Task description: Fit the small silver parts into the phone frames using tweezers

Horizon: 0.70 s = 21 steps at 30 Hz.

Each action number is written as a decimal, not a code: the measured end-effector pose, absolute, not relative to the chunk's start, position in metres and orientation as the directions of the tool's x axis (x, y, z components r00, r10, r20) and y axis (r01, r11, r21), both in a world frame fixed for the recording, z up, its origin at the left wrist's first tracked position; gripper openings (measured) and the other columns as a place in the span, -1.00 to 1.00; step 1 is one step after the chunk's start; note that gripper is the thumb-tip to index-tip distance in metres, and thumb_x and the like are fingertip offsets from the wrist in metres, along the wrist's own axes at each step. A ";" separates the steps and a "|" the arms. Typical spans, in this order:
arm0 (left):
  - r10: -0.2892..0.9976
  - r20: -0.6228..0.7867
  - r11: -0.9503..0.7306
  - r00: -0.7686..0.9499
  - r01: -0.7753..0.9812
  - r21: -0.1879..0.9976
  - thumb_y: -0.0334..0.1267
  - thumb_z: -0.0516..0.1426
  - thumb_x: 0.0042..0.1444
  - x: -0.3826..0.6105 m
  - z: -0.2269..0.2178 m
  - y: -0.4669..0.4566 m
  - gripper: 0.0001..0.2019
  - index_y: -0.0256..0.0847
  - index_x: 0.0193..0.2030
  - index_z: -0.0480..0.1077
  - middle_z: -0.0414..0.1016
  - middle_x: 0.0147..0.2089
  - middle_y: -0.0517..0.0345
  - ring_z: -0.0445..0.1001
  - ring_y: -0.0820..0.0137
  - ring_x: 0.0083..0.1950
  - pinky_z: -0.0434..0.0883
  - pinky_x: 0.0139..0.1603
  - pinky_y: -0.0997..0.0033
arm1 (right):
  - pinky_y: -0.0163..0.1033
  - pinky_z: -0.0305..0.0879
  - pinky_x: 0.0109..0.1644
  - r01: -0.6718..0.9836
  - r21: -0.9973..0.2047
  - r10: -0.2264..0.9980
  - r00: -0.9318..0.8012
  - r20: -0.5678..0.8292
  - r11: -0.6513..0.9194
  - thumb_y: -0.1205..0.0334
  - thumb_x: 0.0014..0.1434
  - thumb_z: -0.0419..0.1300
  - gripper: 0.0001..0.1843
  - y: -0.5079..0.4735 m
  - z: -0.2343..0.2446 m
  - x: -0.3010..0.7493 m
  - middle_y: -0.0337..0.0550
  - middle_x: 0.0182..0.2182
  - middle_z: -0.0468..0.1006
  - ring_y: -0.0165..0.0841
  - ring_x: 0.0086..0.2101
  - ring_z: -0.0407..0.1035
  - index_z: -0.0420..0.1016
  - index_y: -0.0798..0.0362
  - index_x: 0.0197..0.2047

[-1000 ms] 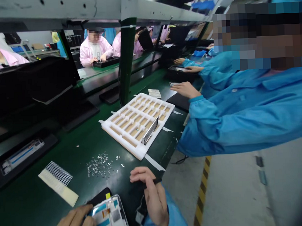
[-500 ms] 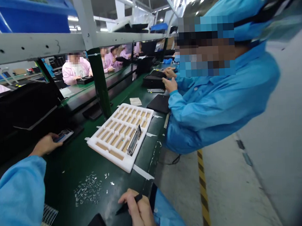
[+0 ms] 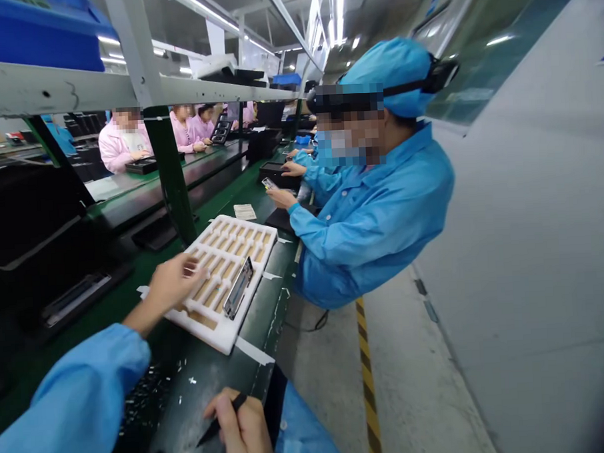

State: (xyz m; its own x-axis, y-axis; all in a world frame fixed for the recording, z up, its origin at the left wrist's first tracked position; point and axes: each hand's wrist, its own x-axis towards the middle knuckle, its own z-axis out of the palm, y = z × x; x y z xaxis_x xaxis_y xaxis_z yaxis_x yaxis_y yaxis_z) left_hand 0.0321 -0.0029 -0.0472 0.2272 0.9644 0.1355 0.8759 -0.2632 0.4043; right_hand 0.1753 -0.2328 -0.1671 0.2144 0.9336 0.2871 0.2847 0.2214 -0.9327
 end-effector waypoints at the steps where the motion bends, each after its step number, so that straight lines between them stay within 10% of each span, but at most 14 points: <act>1: 0.958 0.116 -0.287 0.262 0.867 0.408 -0.04 0.26 0.41 0.059 -0.054 -0.005 -0.62 -0.21 0.21 0.48 0.59 0.17 0.00 0.63 0.25 0.06 0.63 0.07 0.08 | -0.26 0.54 -0.33 0.279 -0.939 0.939 0.218 0.267 0.203 -0.07 0.62 -0.02 -0.46 -0.232 -0.167 0.176 -0.14 -0.27 0.75 -0.26 -0.40 0.60 0.73 -0.14 -0.21; 10: 0.952 0.204 -0.294 0.229 0.874 0.387 -0.06 0.26 0.41 0.127 -0.056 -0.031 -0.63 -0.19 0.23 0.48 0.57 0.21 -0.02 0.61 0.22 0.12 0.61 0.13 0.03 | -0.21 0.55 -0.28 0.286 -0.947 0.965 0.168 0.201 0.148 -0.25 0.60 -0.11 -0.28 -0.227 -0.178 0.182 -0.09 -0.40 0.66 -0.27 -0.47 0.54 0.76 -0.05 -0.22; 16: 0.906 0.390 -0.328 0.163 0.854 0.405 -0.28 0.13 0.45 0.065 -0.006 -0.085 -0.74 -0.11 0.15 0.60 0.69 0.16 0.09 0.65 0.24 0.16 0.54 0.25 0.16 | -0.27 0.50 -0.34 -0.022 -0.997 0.997 -0.002 0.072 0.072 -0.35 0.56 -0.09 -0.25 -0.212 -0.172 0.188 -0.27 -0.68 0.41 -0.26 -0.48 0.61 0.66 0.06 -0.21; 21: 0.855 0.493 -0.376 0.162 0.848 0.373 -0.08 0.08 0.46 -0.014 -0.011 -0.189 -0.67 0.10 0.20 0.60 0.71 0.09 0.24 0.71 0.31 -0.02 0.61 -0.06 0.41 | -0.31 0.43 -0.52 -0.109 -0.994 0.995 -0.098 -0.009 -0.020 -0.34 0.37 0.27 -0.42 -0.197 -0.166 0.189 -0.08 -0.47 0.70 -0.32 -0.56 0.57 0.59 0.09 -0.17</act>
